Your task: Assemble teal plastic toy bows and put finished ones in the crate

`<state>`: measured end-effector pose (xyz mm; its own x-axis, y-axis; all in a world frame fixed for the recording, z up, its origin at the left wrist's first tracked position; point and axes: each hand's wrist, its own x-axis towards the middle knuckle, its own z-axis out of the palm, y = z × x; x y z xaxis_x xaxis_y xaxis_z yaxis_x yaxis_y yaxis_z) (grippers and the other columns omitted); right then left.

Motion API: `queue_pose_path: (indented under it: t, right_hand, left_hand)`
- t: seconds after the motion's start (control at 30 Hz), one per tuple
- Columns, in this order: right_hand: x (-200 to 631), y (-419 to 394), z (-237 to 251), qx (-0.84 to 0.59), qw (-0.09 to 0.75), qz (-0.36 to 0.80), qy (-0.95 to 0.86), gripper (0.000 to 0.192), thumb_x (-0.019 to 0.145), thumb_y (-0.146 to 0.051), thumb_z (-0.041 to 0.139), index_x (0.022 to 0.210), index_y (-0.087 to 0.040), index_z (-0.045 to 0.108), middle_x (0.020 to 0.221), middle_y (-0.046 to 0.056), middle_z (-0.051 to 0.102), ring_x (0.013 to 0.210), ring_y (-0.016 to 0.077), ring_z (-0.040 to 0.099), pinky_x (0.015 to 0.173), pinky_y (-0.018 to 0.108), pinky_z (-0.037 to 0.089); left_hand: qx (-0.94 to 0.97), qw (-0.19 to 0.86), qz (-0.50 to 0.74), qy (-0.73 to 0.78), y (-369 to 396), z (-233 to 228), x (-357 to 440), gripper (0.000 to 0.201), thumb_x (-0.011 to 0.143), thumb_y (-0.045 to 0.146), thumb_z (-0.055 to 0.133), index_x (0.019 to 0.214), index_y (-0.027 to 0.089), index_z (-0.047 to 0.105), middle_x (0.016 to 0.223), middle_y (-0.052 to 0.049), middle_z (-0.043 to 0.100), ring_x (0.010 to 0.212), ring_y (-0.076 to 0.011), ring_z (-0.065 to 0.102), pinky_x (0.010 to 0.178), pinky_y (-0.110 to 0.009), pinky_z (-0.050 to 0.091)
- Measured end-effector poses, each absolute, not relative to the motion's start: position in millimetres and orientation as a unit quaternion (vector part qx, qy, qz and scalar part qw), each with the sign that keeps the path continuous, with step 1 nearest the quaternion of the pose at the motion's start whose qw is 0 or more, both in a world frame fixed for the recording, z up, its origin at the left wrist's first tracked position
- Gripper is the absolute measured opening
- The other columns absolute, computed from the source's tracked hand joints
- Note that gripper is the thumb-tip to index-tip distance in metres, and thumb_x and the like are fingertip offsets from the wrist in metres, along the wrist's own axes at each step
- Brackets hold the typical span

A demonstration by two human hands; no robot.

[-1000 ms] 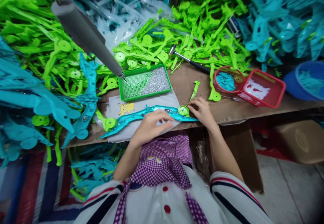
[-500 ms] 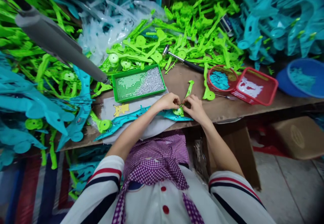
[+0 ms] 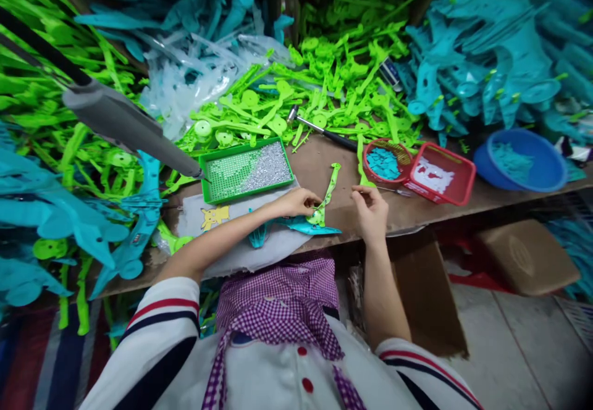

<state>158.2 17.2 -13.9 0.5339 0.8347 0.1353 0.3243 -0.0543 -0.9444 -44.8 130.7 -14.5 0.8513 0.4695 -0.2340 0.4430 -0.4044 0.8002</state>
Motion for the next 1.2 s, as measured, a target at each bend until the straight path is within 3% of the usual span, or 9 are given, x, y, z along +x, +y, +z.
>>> queue_pose_path:
  t: [0.27, 0.37, 0.47, 0.63, 0.73, 0.83, 0.93, 1.07, 1.2]
  right_hand:
    - [70.8, 106.1, 53.6, -0.557, 0.666, 0.243, -0.433, 0.024, 0.094, -0.044, 0.053, 0.1, -0.025, 0.067, 0.093, 0.004, 0.069, 0.087, 0.0174, 0.066, 0.084, 0.036, 0.056]
    - [53.7, 116.9, 61.6, -0.515, 0.67, 0.311, -0.434, 0.021, 0.089, -0.044, 0.06, 0.093, -0.025, 0.067, 0.083, 0.001, 0.068, 0.078, 0.0161, 0.064, 0.079, 0.035, 0.056]
    - [61.2, 108.8, 55.8, -0.524, 0.649, 0.328, -0.442, 0.016, 0.083, -0.04, 0.066, 0.083, -0.023, 0.067, 0.077, 0.0, 0.067, 0.073, 0.0159, 0.062, 0.076, 0.034, 0.055]
    - [89.6, 136.9, 55.4, -0.577, 0.577, 0.195, -0.544, 0.01, 0.085, -0.03, 0.058, 0.082, -0.023, 0.064, 0.082, 0.003, 0.067, 0.079, 0.019, 0.062, 0.077, 0.035, 0.053]
    - [112.5, 198.9, 51.4, -0.62, 0.462, 0.076, -0.629, 0.013, 0.082, -0.022, 0.054, 0.085, -0.022, 0.066, 0.094, 0.008, 0.068, 0.09, 0.0237, 0.062, 0.085, 0.04, 0.051]
    - [145.7, 266.6, 40.2, -0.688, 0.327, 0.021, -0.647, 0.038, 0.079, -0.017, 0.052, 0.114, -0.015, 0.068, 0.12, 0.018, 0.065, 0.11, 0.0325, 0.058, 0.093, 0.048, 0.046]
    - [172.7, 316.3, 31.6, -0.732, 0.242, 0.001, -0.637, 0.046, 0.086, -0.014, 0.043, 0.127, -0.011, 0.064, 0.127, 0.022, 0.063, 0.117, 0.0329, 0.056, 0.097, 0.047, 0.043]
    - [180.4, 349.4, 22.5, -0.744, 0.143, 0.003, -0.653, 0.042, 0.086, -0.009, 0.041, 0.116, -0.008, 0.07, 0.12, 0.025, 0.065, 0.115, 0.0332, 0.055, 0.097, 0.05, 0.038]
    - [180.1, 361.8, 9.5, -0.763, 0.112, -0.017, -0.636, 0.039, 0.087, -0.01, 0.043, 0.116, -0.006, 0.069, 0.128, 0.027, 0.058, 0.121, 0.0354, 0.048, 0.1, 0.058, 0.031]
  left_hand:
    - [0.837, 0.475, 0.032, 0.271, 133.8, -18.7, -44.7, 0.034, 0.071, 0.012, 0.07, 0.105, 0.011, 0.076, 0.079, -0.001, 0.07, 0.069, -0.0126, 0.06, 0.067, -0.022, 0.043]
    - [0.835, 0.477, 0.03, 0.274, 135.6, -21.4, -44.0, 0.021, 0.071, 0.015, 0.073, 0.092, 0.01, 0.076, 0.075, -0.001, 0.069, 0.069, -0.0137, 0.06, 0.065, -0.022, 0.042]
    - [0.822, 0.5, 0.015, 0.273, 137.5, -25.1, -42.8, 0.028, 0.07, 0.012, 0.072, 0.098, 0.01, 0.075, 0.078, 0.0, 0.069, 0.068, -0.0127, 0.059, 0.065, -0.022, 0.041]
    - [0.806, 0.527, -0.003, 0.269, 139.8, -28.9, -43.2, 0.044, 0.071, 0.013, 0.073, 0.115, 0.013, 0.073, 0.089, 0.0, 0.07, 0.072, -0.0108, 0.059, 0.068, -0.02, 0.042]
    - [0.798, 0.539, -0.004, 0.27, 139.9, -28.8, -45.0, 0.046, 0.072, 0.013, 0.073, 0.118, 0.013, 0.071, 0.091, 0.0, 0.07, 0.075, -0.0103, 0.059, 0.068, -0.019, 0.042]
    - [0.796, 0.544, -0.003, 0.266, 139.4, -29.1, -45.9, 0.045, 0.073, 0.015, 0.074, 0.118, 0.013, 0.071, 0.093, 0.0, 0.07, 0.078, -0.0108, 0.061, 0.07, -0.019, 0.043]
    - [0.811, 0.522, -0.004, 0.262, 139.4, -30.5, -45.4, 0.044, 0.072, 0.016, 0.075, 0.116, 0.015, 0.072, 0.095, 0.001, 0.071, 0.081, -0.0117, 0.062, 0.068, -0.019, 0.041]
    - [0.816, 0.516, -0.006, 0.262, 139.6, -31.7, -44.9, 0.046, 0.072, 0.017, 0.075, 0.117, 0.016, 0.071, 0.097, 0.001, 0.071, 0.082, -0.0123, 0.062, 0.069, -0.019, 0.042]
    - [0.81, 0.525, -0.006, 0.26, 139.0, -30.9, -45.7, 0.047, 0.073, 0.019, 0.076, 0.119, 0.015, 0.07, 0.099, 0.0, 0.072, 0.081, -0.0121, 0.063, 0.07, -0.019, 0.042]
